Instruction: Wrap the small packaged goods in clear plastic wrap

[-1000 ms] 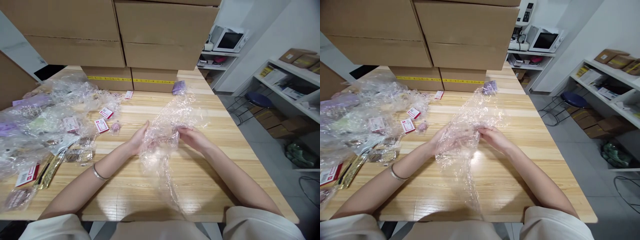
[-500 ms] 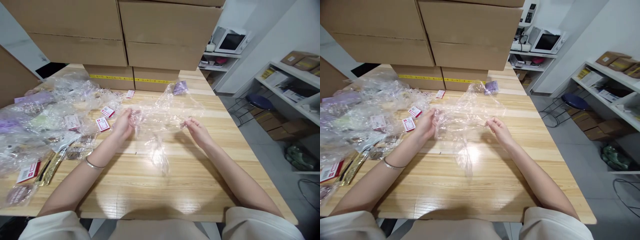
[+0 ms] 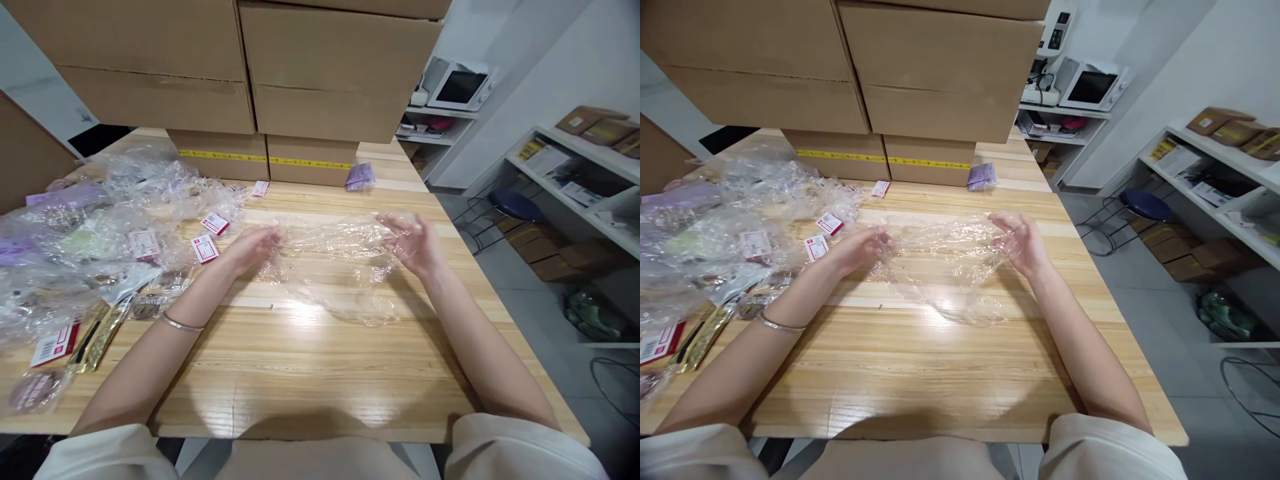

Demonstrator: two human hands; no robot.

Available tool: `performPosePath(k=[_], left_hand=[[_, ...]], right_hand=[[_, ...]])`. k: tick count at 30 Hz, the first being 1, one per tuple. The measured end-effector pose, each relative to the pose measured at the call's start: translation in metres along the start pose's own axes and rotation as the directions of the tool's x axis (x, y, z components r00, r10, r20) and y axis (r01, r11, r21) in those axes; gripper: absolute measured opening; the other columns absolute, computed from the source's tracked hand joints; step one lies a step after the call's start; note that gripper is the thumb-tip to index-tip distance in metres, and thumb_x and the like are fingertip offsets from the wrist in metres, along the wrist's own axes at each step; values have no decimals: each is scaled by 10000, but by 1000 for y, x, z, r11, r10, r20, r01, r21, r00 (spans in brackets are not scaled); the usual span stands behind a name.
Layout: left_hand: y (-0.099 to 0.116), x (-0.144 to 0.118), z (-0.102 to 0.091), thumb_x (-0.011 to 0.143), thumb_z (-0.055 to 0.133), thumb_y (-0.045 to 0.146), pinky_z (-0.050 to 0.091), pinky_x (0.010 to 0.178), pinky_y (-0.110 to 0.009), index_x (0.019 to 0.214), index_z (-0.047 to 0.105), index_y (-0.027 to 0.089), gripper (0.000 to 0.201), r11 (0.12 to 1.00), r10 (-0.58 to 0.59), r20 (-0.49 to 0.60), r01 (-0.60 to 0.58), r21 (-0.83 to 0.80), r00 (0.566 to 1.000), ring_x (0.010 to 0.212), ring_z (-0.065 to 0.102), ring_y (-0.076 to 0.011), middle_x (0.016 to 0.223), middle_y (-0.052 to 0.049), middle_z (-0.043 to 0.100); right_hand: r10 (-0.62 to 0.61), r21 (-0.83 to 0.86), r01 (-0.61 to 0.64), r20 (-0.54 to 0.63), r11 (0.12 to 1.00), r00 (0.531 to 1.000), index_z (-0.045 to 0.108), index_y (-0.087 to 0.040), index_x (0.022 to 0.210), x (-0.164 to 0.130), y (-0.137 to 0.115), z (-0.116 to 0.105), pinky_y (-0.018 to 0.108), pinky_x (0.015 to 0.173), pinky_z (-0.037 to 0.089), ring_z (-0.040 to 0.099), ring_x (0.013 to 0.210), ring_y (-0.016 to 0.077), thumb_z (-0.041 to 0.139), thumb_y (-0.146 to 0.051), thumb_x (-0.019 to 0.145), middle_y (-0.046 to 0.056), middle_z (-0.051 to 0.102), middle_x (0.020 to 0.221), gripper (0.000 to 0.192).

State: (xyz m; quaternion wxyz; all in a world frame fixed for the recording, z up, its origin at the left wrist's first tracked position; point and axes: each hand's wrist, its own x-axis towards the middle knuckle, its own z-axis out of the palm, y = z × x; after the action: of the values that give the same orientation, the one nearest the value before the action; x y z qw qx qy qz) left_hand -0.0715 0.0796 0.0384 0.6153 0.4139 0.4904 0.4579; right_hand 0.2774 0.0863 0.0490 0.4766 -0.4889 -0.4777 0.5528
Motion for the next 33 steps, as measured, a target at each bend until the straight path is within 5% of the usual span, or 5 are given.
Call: performPosePath(k=[9,14,19,25,33], left_hand=[[30,-72,8,897,567,459,388,331,-240,1214,684,222,413,992,127,87,-127,-8,988,442,610,-127,1248,-124,687],[-8,-86,0,931,543,485,380,311,-231,1569,221,358,726,995,-81,5,81,50,997,380,583,-124,1083,-97,741],[-37,-81,-17,860,600,385,303,317,-222,1509,327,230,720,949,-140,-26,141,280,990,292,430,-102,697,10,677],[-21,-80,-17,899,481,605,443,599,-332,1339,515,112,662,332,113,-135,91,939,984,653,658,-295,635,-71,641],[6,-58,-28,959,310,461,491,831,-503,1208,607,83,541,-58,414,-293,346,936,862,1110,600,-439,1228,-275,605]], right_hand=[[-139,-9,142,159,990,977,259,-539,1492,-10,-62,6,178,323,172,256,383,-11,744,-196,700,10,605,1379,991],[127,-259,-92,120,961,985,301,-294,1541,34,-44,-5,207,331,250,335,403,41,785,-194,668,105,721,1130,1003],[313,-630,-258,-25,732,949,286,-87,1543,44,-7,-8,322,449,439,532,495,187,869,-237,566,74,680,734,1147],[-231,-952,109,42,287,972,368,-94,1504,-2,6,29,637,1156,196,382,1383,445,621,-437,879,282,464,1451,756],[24,-891,385,401,240,916,131,-264,1609,-41,73,82,575,1230,3,-50,1533,329,277,-725,942,82,39,1675,823]])
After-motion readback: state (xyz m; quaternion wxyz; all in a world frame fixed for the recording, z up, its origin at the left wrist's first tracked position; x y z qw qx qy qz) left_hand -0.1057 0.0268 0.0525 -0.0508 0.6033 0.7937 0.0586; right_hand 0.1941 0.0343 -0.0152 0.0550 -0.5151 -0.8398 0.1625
